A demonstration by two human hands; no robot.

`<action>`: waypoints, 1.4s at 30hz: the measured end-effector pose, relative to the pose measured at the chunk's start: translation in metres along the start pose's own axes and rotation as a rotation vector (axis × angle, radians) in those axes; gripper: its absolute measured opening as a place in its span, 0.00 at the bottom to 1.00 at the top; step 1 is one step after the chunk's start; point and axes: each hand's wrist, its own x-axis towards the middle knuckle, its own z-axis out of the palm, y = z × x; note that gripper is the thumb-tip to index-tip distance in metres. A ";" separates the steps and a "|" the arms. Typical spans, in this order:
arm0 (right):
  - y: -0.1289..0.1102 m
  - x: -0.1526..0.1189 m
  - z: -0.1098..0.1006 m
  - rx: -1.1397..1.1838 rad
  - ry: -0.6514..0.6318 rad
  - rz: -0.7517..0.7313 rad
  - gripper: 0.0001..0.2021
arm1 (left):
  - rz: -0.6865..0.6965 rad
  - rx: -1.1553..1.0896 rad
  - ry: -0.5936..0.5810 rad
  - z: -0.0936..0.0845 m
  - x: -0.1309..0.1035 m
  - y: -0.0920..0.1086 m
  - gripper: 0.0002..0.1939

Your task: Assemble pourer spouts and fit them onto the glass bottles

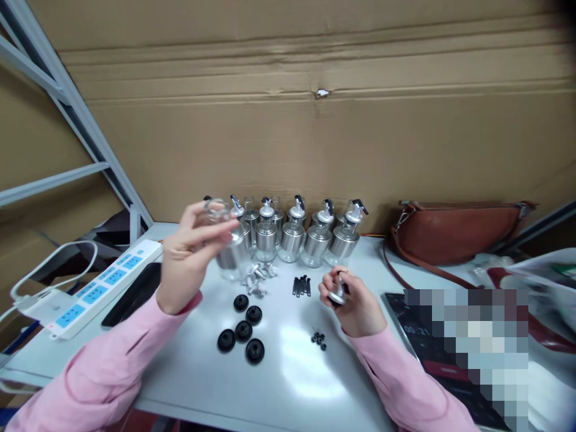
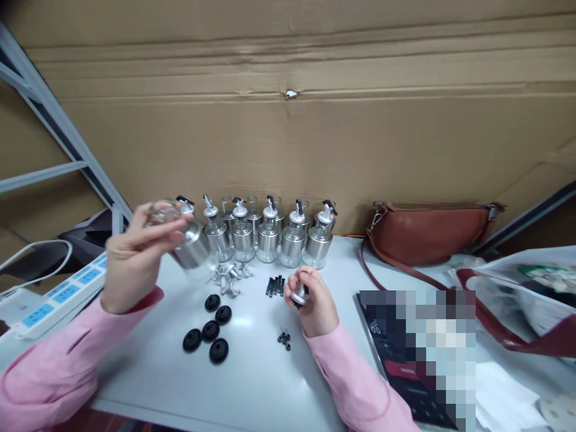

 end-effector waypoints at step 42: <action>-0.048 0.050 0.045 -0.834 -0.487 -0.456 0.13 | -0.614 -0.686 -0.368 0.079 -0.052 -0.032 0.26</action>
